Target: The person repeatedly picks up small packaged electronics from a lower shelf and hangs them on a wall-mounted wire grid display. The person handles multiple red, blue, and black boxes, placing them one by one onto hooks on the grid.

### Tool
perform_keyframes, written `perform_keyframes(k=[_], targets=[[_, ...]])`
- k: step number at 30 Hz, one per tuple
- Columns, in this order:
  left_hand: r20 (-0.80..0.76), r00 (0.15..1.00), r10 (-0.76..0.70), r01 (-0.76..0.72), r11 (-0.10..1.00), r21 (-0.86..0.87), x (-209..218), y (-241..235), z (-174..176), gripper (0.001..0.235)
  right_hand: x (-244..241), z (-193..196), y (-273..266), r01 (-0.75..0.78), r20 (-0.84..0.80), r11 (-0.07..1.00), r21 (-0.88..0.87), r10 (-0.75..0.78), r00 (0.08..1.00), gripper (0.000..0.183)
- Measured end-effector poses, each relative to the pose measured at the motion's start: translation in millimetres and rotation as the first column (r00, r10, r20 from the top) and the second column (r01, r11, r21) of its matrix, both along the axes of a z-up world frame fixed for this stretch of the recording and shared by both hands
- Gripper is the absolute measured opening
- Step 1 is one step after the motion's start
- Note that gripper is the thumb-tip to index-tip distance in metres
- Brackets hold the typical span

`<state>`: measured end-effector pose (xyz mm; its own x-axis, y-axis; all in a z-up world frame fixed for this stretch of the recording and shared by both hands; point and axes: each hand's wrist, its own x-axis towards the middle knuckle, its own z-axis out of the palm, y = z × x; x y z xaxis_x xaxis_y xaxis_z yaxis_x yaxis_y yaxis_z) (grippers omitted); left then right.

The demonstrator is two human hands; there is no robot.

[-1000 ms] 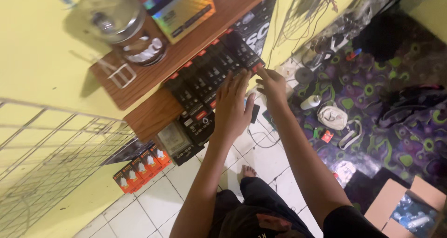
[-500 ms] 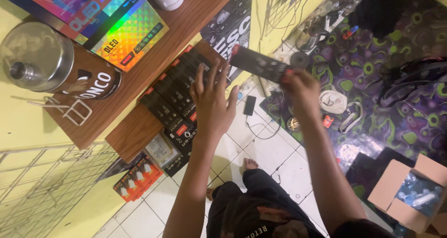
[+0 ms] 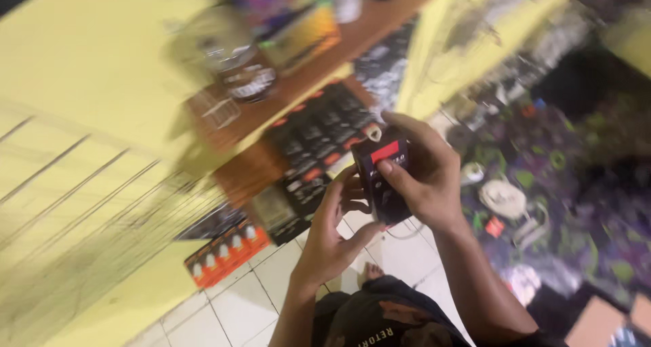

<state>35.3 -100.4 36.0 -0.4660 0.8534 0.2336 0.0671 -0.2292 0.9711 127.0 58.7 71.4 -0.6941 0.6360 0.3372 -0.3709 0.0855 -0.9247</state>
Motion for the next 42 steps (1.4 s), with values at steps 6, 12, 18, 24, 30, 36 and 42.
perform_keyframes(k=[6, 12, 18, 24, 30, 36, 42], targets=[[-0.047, 0.928, 0.37, -0.362, 0.925, 0.117, -15.8, -80.7, 18.7, 0.077, -50.7, 16.5, -69.1, -0.272, -0.003, 0.953, 0.13, 0.275, 0.961, 0.064], [-0.092, 0.858, 0.505, -0.49, 0.859, 0.145, -54.5, -161.1, 59.1, 0.071, -105.2, 44.6, -143.1, -0.42, -0.013, 0.862, 0.284, 0.441, 0.897, 0.066], [-0.393, 0.675, 0.624, -0.562, 0.781, 0.274, -116.8, -208.9, 170.1, 0.065, -181.2, 142.6, -193.2, -0.362, -0.236, 0.838, 0.409, 0.48, 0.845, 0.067], [-0.441, 0.581, 0.684, -0.568, 0.729, 0.382, -167.3, -226.6, 262.8, 0.066, -230.9, 241.9, -222.5, -0.24, -0.301, 0.837, 0.492, 0.423, 0.855, 0.065], [-0.451, 0.564, 0.691, -0.528, 0.722, 0.446, -197.4, -231.9, 295.3, 0.067, -258.6, 281.6, -235.2, -0.207, -0.28, 0.842, 0.498, 0.382, 0.881, 0.064], [-0.443, 0.595, 0.671, -0.576, 0.74, 0.346, -206.3, -232.9, 303.1, 0.069, -269.3, 282.6, -237.0, -0.227, -0.267, 0.868, 0.441, 0.368, 0.891, 0.062], [-0.513, 0.455, 0.728, -0.573, 0.68, 0.457, -214.5, -229.1, 286.4, 0.067, -274.8, 267.4, -235.6, -0.186, -0.198, 0.879, 0.438, 0.296, 0.934, 0.063]])
